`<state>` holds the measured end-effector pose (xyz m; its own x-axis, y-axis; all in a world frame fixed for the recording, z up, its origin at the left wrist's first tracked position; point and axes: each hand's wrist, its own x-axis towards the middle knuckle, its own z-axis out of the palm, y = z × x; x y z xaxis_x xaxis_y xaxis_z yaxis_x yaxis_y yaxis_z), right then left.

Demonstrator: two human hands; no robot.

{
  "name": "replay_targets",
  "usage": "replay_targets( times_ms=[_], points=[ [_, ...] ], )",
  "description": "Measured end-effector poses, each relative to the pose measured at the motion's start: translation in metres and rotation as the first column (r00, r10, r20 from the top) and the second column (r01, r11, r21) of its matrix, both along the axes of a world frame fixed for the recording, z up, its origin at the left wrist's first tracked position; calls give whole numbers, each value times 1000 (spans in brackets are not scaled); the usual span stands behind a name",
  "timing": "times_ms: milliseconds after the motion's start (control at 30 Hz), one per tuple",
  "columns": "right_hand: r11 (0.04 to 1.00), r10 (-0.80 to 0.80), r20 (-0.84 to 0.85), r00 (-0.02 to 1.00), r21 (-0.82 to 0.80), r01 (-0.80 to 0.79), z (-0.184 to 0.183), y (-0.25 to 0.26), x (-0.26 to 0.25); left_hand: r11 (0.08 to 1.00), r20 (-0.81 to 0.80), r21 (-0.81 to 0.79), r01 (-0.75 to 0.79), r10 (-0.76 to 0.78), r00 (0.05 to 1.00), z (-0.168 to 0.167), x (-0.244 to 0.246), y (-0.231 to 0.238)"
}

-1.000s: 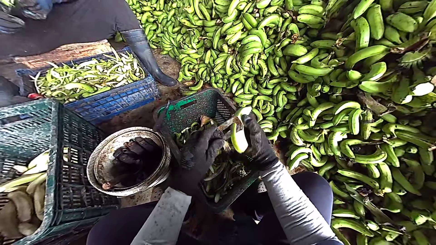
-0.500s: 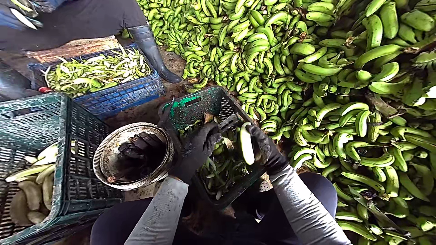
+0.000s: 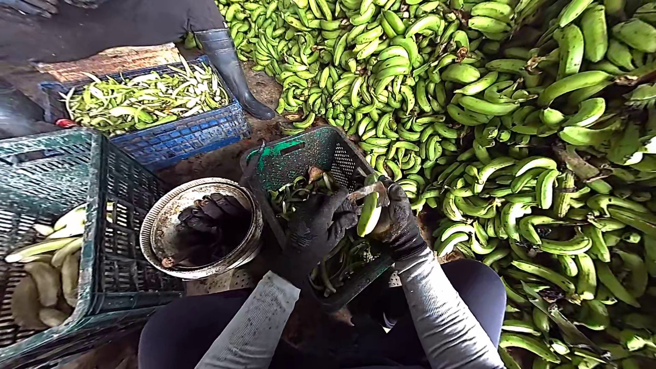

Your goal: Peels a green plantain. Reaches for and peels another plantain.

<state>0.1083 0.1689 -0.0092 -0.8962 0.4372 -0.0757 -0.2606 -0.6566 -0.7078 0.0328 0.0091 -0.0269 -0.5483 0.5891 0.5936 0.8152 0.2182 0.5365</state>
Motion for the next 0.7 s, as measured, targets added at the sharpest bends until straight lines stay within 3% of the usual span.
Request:
replay_targets(
  times_ms=[67,167,200,300,367,433,467,533,600,700],
  points=[
    [933,-126,67,990,346,95,-7,-1,3,999,-52,-4,-45,45,998,-3,5,3],
    [637,-198,123,972,770,33,-13,4,11,998,108,-41,-54,58,992,-2,6,4],
    [582,-164,144,976,813,-22,-12,4,12,995,226,-83,-50,68,972,2,3,3],
    [544,-5,195,981,824,-161,-8,5,13,985,506,-168,-32,115,855,9,-11,-4],
    [601,50,193,980,778,-184,-14,9,15,979,553,-196,-63,163,817,6,-17,-7],
    [763,68,183,981,624,-169,-19,13,14,976,532,-204,-76,176,828,3,-19,-10],
    [833,94,159,983,528,-165,-20,17,14,980,483,-188,-63,148,863,3,-19,-11],
    [977,111,137,984,167,-134,-20,24,12,991,324,-137,-2,47,945,0,-15,-12],
    [991,96,136,986,-108,-82,-16,32,12,993,122,-100,58,-45,991,-2,-8,-9],
    [995,65,119,991,-81,-55,-20,42,21,988,-91,-94,125,-134,987,-2,9,-4]
  ],
)
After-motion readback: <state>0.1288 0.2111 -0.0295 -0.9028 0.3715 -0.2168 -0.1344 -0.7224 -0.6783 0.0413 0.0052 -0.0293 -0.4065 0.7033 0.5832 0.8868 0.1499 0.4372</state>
